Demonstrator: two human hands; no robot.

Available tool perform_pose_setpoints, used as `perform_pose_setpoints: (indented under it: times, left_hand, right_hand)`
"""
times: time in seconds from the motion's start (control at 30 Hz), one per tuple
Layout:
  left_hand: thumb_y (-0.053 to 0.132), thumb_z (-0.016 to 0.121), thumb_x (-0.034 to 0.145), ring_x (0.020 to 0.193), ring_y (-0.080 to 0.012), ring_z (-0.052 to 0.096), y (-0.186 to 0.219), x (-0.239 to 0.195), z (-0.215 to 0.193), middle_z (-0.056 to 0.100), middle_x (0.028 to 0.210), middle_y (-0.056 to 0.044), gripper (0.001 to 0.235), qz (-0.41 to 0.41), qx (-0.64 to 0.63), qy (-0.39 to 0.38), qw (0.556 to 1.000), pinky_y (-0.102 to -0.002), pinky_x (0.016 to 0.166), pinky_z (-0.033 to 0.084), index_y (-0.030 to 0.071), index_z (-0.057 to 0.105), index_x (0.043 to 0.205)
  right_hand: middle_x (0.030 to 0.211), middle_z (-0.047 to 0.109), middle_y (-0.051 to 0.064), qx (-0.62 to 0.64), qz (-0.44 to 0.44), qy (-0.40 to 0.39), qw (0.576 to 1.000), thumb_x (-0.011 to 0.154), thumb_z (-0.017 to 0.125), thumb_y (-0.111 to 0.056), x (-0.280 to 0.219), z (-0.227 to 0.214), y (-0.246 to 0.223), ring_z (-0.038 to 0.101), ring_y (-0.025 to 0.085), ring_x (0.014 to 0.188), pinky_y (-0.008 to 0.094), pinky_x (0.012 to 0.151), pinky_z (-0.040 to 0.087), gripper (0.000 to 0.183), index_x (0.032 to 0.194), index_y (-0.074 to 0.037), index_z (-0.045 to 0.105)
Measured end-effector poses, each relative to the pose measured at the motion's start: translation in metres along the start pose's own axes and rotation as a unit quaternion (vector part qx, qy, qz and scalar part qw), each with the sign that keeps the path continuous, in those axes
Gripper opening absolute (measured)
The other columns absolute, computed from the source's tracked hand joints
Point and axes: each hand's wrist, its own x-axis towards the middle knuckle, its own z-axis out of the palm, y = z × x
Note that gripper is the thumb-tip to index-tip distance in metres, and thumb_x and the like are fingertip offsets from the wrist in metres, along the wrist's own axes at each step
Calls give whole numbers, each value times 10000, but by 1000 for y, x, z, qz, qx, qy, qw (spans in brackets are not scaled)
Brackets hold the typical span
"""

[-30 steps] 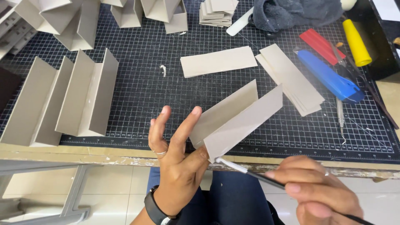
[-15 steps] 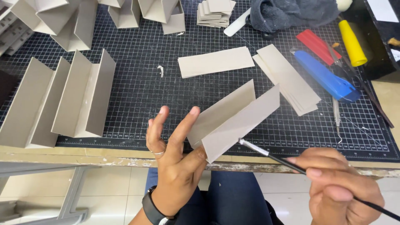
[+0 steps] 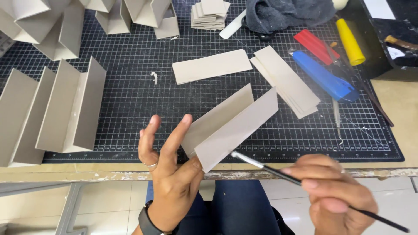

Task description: Applying glue to cardboard strips with a brush and folding them into shapes

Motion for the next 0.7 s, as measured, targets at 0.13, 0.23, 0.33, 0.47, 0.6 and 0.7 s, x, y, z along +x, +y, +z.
perform_pose_setpoints:
  times: [0.13, 0.23, 0.33, 0.47, 0.6, 0.7]
  left_hand:
    - [166, 686, 1008, 1510, -481, 172, -2, -1, 1, 436, 1543, -151, 131, 1, 10, 0, 1000, -720, 1236, 129, 188, 705, 881]
    - [142, 675, 1006, 1509, -488, 164, -3, -1, 0, 437, 1540, -163, 175, 2, 10, 0, 1000, -695, 1239, 120, 172, 691, 835]
    - [114, 662, 1001, 1509, -492, 159, -4, -1, 1, 444, 1531, -180, 196, 10, 8, 1, 1000, -667, 1242, 111, 171, 684, 814]
    - [100, 673, 982, 1502, -485, 170, -5, 0, 3, 467, 1506, -210, 190, 17, 6, 14, 1000, -670, 1240, 108, 159, 663, 802]
    - [152, 710, 972, 1486, -486, 202, -5, 1, 3, 486, 1487, -214, 254, 23, 9, 22, 999, -682, 1219, 149, 142, 622, 733]
    - [170, 716, 972, 1492, -471, 184, -5, 1, 3, 476, 1494, -208, 239, 22, 4, 20, 1000, -692, 1218, 163, 127, 628, 754]
  right_hand:
    - [867, 728, 132, 40, -58, -51, 996, 1107, 464, -355, 1, -14, 36, 816, 269, 796, 367, 742, 651, 330, 991, -92, 624]
    - [857, 694, 138, 13, -49, -37, 998, 1104, 453, -282, 10, -23, 45, 788, 333, 819, 357, 695, 661, 310, 992, -31, 596]
    - [895, 684, 203, -14, -33, -28, 999, 1104, 435, -245, 21, -27, 45, 760, 361, 844, 337, 679, 653, 302, 1009, 7, 571]
    - [872, 668, 220, -20, -22, -19, 999, 1100, 438, -255, 26, -29, 49, 752, 355, 851, 320, 649, 649, 336, 987, 29, 577]
    - [896, 679, 237, -33, -25, -19, 999, 1105, 433, -246, 28, -33, 54, 742, 339, 799, 345, 720, 603, 315, 995, 18, 566]
    - [918, 659, 182, -53, -29, -18, 998, 1112, 433, -162, 28, -39, 58, 737, 358, 862, 356, 738, 633, 235, 1037, 30, 547]
